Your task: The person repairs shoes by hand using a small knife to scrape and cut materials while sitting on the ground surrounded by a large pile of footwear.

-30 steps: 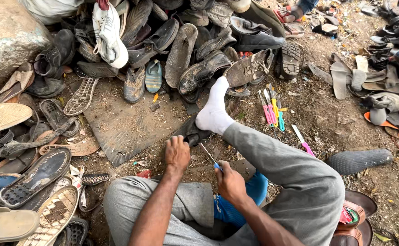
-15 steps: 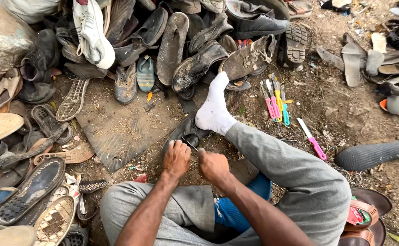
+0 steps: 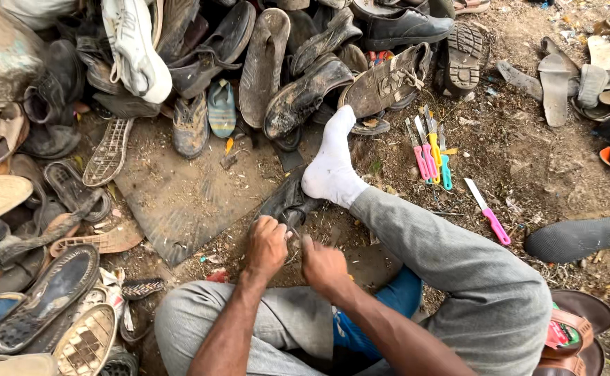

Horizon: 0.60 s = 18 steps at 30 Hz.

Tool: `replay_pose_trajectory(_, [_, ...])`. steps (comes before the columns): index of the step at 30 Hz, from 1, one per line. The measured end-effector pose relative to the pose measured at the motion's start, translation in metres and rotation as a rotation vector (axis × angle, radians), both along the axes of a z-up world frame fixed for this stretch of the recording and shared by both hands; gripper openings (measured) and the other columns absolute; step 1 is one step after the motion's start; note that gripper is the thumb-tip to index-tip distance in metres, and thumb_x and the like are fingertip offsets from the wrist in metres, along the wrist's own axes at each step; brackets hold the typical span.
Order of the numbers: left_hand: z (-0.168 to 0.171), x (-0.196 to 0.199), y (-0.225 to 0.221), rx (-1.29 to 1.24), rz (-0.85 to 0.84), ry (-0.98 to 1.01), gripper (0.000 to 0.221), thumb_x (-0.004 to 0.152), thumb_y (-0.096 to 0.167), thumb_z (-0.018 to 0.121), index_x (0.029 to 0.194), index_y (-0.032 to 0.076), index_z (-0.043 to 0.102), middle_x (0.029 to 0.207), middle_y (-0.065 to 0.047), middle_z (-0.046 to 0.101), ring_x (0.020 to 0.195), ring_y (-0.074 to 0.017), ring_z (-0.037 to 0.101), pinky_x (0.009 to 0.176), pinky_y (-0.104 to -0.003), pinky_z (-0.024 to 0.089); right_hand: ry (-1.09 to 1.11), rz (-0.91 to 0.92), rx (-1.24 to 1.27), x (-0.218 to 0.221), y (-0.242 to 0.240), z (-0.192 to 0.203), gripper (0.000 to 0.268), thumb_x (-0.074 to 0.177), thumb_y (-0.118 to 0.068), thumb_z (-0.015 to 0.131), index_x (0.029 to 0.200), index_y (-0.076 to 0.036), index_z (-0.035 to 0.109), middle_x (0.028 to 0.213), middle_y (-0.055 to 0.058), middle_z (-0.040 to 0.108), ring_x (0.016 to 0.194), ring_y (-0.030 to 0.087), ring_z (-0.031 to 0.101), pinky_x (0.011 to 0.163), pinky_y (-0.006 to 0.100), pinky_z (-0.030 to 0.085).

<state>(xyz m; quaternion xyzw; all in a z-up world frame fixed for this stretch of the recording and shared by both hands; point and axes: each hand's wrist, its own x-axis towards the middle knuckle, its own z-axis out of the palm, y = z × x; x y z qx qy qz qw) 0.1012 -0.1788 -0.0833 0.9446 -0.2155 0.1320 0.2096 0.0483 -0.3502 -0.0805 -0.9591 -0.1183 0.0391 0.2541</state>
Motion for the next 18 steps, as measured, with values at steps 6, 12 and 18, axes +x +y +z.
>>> replay_pose_trajectory(6, [-0.008,0.009,0.008,-0.252,0.117,0.074,0.019,0.089,0.017,0.072,0.089,-0.001,0.073,0.09,-0.016,0.067,0.099,-0.0337,0.061,0.085,-0.048,0.05,-0.003,-0.049,0.02,0.019,0.008,-0.024,0.022,0.094,-0.016,0.05,0.114,-0.007,0.053,0.089,0.022,0.071,0.076,0.045,0.069,0.065,0.056,0.052])
replay_pose_trajectory(12, [-0.01,0.007,0.014,-0.36,0.194,0.171,0.018,0.088,0.02,0.075,0.086,0.002,0.073,0.087,-0.016,0.066,0.095,-0.0373,0.06,0.085,-0.049,0.049,0.085,-0.256,0.338,-0.012,0.005,-0.031,0.022,0.099,-0.025,0.056,0.096,-0.006,0.066,0.08,0.026,0.069,0.077,0.049,0.066,0.067,0.058,0.049])
replay_pose_trajectory(18, [-0.008,0.009,0.015,-0.35,0.14,0.163,0.018,0.087,0.021,0.075,0.086,0.003,0.074,0.086,-0.015,0.066,0.092,-0.0355,0.06,0.085,-0.049,0.048,0.666,-0.364,0.641,0.043,-0.013,-0.04,0.029,0.101,-0.03,0.061,0.097,-0.004,0.074,0.072,0.023,0.067,0.061,0.041,0.061,0.063,0.052,0.046])
